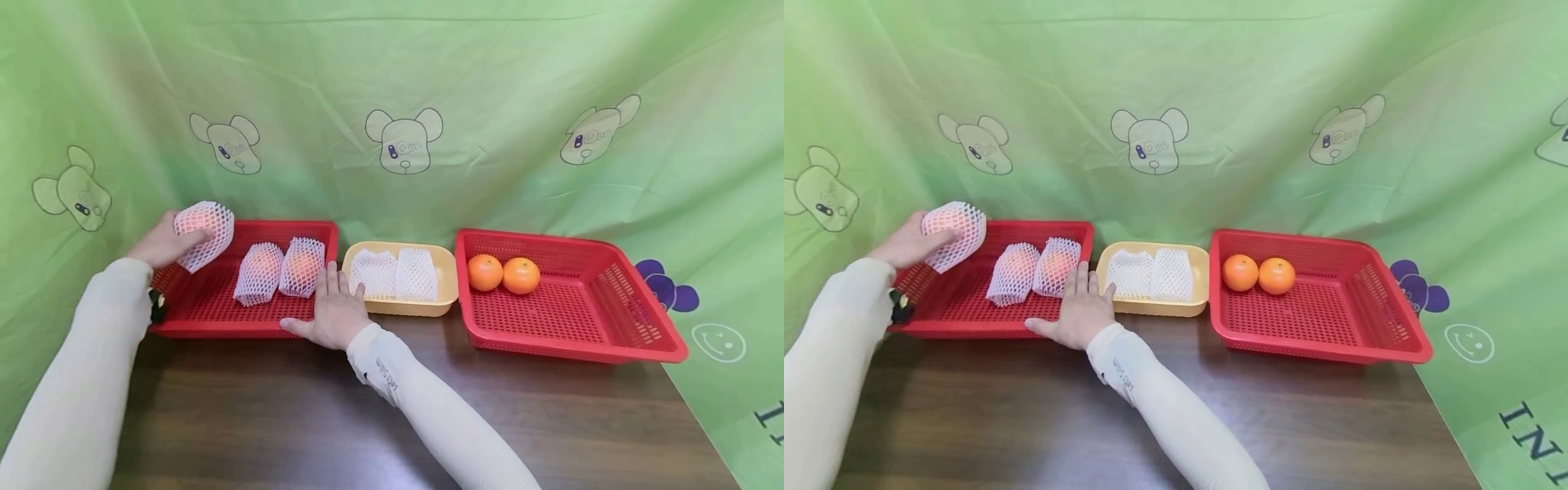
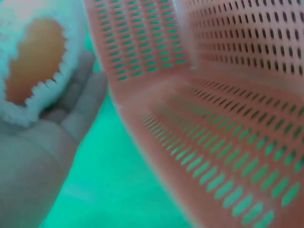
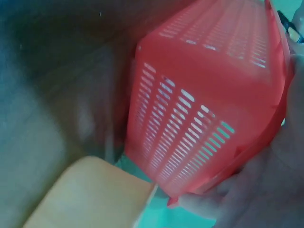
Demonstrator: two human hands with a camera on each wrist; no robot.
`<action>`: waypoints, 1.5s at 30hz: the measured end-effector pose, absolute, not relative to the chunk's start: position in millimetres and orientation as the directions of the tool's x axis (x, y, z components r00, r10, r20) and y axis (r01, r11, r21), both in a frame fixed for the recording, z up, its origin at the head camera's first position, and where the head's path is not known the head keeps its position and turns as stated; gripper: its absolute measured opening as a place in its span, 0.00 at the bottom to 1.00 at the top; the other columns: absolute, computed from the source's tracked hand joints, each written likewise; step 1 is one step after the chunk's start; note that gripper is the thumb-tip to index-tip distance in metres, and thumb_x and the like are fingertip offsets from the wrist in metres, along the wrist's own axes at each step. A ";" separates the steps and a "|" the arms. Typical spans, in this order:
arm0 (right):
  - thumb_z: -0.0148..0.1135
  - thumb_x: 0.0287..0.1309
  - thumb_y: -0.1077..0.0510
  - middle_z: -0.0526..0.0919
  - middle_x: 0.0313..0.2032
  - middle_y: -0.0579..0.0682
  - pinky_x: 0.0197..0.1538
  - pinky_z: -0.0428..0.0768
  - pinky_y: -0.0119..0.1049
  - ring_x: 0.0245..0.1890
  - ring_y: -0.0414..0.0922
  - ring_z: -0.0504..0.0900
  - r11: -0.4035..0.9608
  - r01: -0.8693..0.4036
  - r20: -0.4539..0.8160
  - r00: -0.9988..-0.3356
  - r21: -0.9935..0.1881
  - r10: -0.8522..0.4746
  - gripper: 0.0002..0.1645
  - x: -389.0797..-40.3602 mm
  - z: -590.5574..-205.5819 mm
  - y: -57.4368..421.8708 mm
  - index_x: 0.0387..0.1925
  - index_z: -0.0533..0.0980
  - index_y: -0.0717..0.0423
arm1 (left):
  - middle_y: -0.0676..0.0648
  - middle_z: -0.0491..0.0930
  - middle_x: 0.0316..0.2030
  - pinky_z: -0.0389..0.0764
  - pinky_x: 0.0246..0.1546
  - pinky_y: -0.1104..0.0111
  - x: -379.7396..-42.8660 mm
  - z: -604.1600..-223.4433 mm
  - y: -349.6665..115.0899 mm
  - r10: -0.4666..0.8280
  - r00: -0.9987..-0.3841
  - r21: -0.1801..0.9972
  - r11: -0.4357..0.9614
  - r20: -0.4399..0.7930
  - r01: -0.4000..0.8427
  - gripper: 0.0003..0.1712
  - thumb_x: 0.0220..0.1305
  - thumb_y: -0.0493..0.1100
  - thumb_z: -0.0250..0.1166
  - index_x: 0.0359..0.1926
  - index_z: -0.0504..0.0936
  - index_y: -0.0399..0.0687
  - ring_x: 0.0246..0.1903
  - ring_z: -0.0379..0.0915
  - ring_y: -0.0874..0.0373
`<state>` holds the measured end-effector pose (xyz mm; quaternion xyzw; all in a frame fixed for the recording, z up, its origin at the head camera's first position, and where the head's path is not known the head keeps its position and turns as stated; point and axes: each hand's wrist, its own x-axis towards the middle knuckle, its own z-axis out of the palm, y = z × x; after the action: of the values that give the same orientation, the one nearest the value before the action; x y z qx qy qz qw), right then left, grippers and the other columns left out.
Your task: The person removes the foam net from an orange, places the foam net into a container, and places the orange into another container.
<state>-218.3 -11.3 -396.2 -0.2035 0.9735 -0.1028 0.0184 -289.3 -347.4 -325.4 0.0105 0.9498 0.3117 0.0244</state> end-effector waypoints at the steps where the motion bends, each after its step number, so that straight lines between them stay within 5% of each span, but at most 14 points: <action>1: 0.43 0.55 0.13 0.40 0.79 0.58 0.71 0.54 0.63 0.77 0.56 0.47 0.894 -0.398 0.016 -0.915 -0.206 -0.403 0.71 -217.2 -398.1 -10.9 0.80 0.43 0.60 | 0.24 0.65 0.56 0.75 0.47 0.47 -282.9 -324.3 -347.6 0.057 -0.998 0.604 0.797 -0.028 0.029 0.54 0.71 0.66 0.56 0.70 0.50 0.21 0.51 0.69 0.33; 6: 0.45 0.56 0.15 0.41 0.79 0.58 0.72 0.53 0.61 0.77 0.56 0.47 0.884 -0.421 0.061 -0.907 -0.205 -0.418 0.70 -209.9 -405.2 -4.6 0.80 0.43 0.59 | 0.24 0.64 0.59 0.73 0.51 0.41 -248.2 -321.5 -340.6 0.093 -0.995 0.627 0.773 0.029 0.091 0.54 0.72 0.61 0.58 0.75 0.42 0.25 0.54 0.68 0.31; 11: 0.54 0.53 0.17 0.40 0.80 0.57 0.72 0.47 0.64 0.78 0.55 0.44 0.863 -0.454 0.066 -0.890 -0.223 -0.451 0.71 -198.9 -406.1 11.9 0.81 0.42 0.55 | 0.25 0.65 0.59 0.70 0.52 0.38 -217.7 -323.7 -320.6 0.120 -0.986 0.639 0.751 0.116 0.166 0.50 0.71 0.55 0.63 0.76 0.46 0.33 0.54 0.68 0.31; 18: 0.61 0.52 0.20 0.37 0.80 0.57 0.72 0.44 0.64 0.78 0.56 0.41 0.813 -0.512 0.106 -0.857 -0.276 -0.504 0.73 -182.2 -406.8 56.4 0.81 0.40 0.54 | 0.38 0.69 0.59 0.71 0.46 0.75 -186.6 -335.5 -277.0 0.284 -0.927 0.633 0.678 0.244 0.374 0.44 0.63 0.43 0.72 0.72 0.57 0.41 0.51 0.67 0.51; 26: 0.63 0.50 0.20 0.35 0.80 0.57 0.73 0.47 0.61 0.79 0.54 0.39 0.788 -0.563 0.147 -0.826 -0.250 -0.543 0.74 -147.6 -420.1 124.9 0.81 0.41 0.57 | 0.44 0.72 0.58 0.79 0.48 0.49 -166.1 -357.0 -222.1 0.414 -0.895 0.690 0.599 0.168 0.406 0.47 0.56 0.48 0.77 0.70 0.59 0.48 0.53 0.71 0.48; 36: 0.69 0.49 0.25 0.40 0.79 0.58 0.70 0.55 0.64 0.77 0.56 0.47 0.776 -0.562 0.174 -0.827 -0.285 -0.535 0.73 -106.2 -431.4 196.5 0.79 0.46 0.62 | 0.52 0.75 0.55 0.78 0.53 0.54 -148.9 -394.9 -146.1 0.589 -0.795 0.769 0.438 0.145 0.465 0.48 0.52 0.53 0.79 0.69 0.63 0.56 0.53 0.75 0.56; 45: 0.65 0.53 0.24 0.43 0.79 0.58 0.68 0.58 0.65 0.78 0.53 0.47 0.779 -0.539 0.179 -0.842 -0.320 -0.508 0.70 -81.5 -432.6 223.7 0.79 0.48 0.63 | 0.55 0.75 0.56 0.74 0.56 0.61 -144.7 -429.4 -77.0 0.736 -0.677 0.697 0.483 0.005 0.530 0.50 0.52 0.64 0.75 0.70 0.64 0.53 0.52 0.73 0.62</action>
<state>-81.5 223.7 -432.6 -0.2778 0.9423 -0.1822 -0.0415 -144.7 -77.0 -429.4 0.3732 0.8482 0.3450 0.1491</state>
